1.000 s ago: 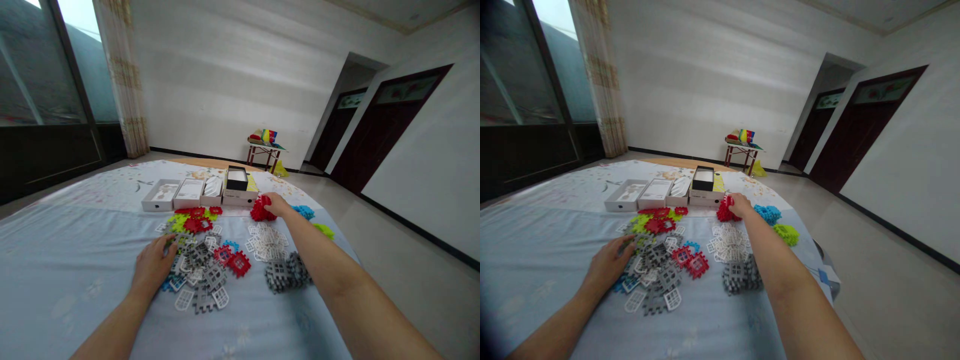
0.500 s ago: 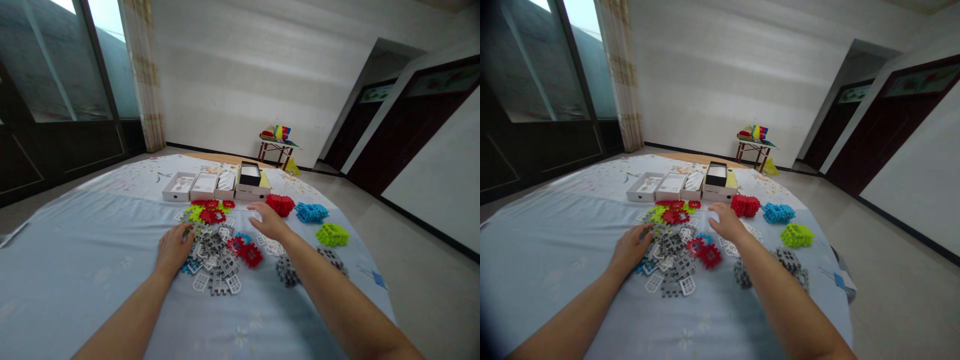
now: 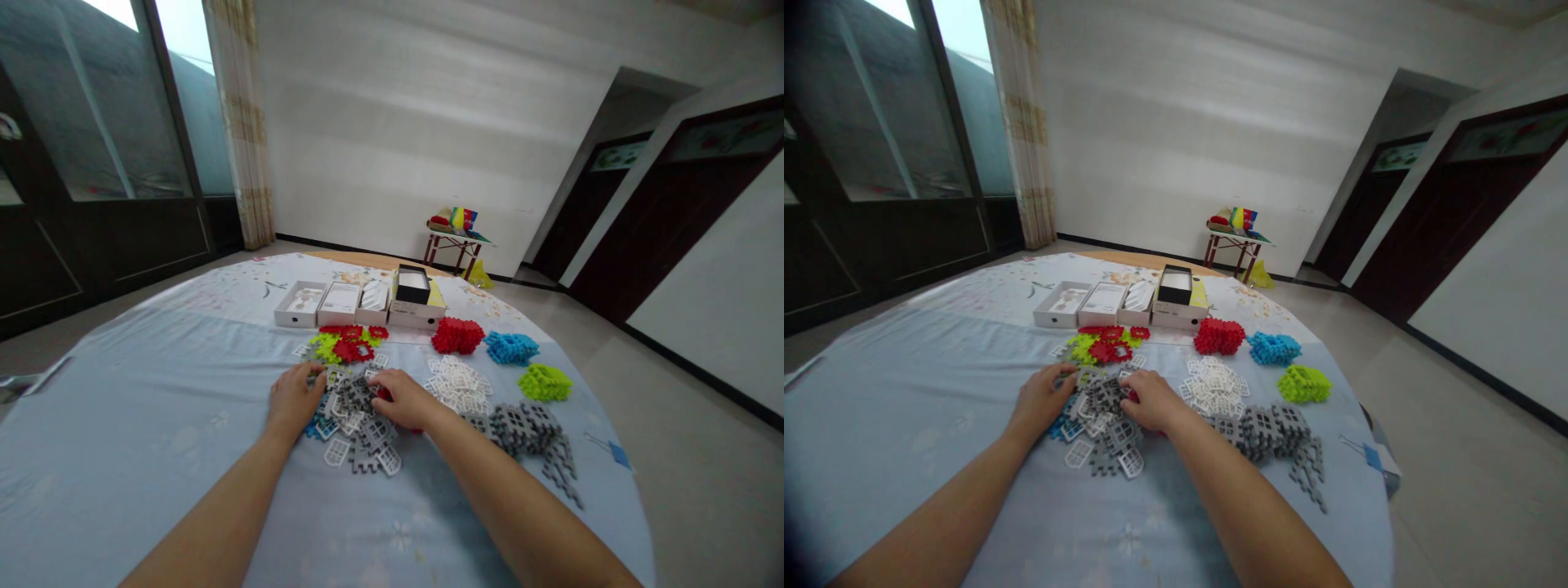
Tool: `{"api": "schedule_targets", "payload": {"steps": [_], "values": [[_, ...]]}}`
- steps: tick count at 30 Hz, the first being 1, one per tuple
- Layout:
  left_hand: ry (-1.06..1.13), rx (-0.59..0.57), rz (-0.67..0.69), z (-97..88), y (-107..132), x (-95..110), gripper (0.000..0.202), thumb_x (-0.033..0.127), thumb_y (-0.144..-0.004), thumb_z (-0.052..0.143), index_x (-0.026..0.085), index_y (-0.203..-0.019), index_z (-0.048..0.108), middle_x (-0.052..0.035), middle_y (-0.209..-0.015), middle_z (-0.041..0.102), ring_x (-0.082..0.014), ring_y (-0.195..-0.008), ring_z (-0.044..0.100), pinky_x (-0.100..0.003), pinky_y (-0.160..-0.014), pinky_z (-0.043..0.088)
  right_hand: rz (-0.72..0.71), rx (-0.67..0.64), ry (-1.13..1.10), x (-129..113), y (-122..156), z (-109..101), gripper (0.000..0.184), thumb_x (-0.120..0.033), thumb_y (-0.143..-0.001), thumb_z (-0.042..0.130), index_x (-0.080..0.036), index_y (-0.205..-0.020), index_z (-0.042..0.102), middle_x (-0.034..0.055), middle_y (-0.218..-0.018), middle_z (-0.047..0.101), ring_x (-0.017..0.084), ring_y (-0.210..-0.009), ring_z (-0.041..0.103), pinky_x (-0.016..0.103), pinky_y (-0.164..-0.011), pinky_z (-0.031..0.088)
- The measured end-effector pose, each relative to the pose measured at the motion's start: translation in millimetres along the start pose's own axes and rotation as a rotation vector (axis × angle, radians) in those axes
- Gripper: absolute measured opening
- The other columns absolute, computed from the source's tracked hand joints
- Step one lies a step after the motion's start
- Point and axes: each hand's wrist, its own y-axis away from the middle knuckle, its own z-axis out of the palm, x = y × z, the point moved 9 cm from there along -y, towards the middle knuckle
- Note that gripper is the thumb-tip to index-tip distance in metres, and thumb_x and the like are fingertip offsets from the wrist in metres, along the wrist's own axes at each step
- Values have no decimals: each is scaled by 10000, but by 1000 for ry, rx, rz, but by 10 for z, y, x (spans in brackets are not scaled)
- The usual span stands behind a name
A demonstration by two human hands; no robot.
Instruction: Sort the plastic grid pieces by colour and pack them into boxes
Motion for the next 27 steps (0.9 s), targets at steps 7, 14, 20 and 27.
{"api": "schedule_targets", "payload": {"steps": [7, 14, 20, 27], "values": [[19, -7, -15, -3, -7, 1, 298, 368, -797, 422, 213, -915, 649, -66, -1024, 683, -236, -989, 592, -349, -888, 415, 0, -16, -14, -39, 45, -35, 266, -219, -776, 578, -201, -1033, 646, 50, -1030, 663, 186, -973, 587, 307, -894, 416], [175, -7, -77, -27, -17, -61, 324, 366, -805, 398, 194, -932, 641, -76, -945, 699, -223, -896, 620, -323, -805, 453, 44, 50, -13, -28, 84, -100, 239, -219, -803, 565, -184, -1025, 645, 70, -1035, 661, 191, -990, 580, 314, -904, 411], [431, 83, -173, -48, -40, -216, 303, 375, -802, 397, 186, -884, 620, -70, -867, 701, -213, -843, 642, -326, -783, 481, -170, 87, -18, -604, 56, -40, 246, -238, -804, 590, -200, -1046, 611, 63, -1091, 639, 188, -1060, 536, 339, -954, 359], [708, 242, -270, -111, -44, -419, 305, 382, -781, 400, 163, -852, 600, -63, -815, 681, -201, -765, 655, -351, -753, 510, -396, -123, 272, -1205, -154, 466, 276, -286, -787, 576, -200, -1046, 613, 75, -1139, 621, 285, -1178, 430, 510, -980, 287]]}}
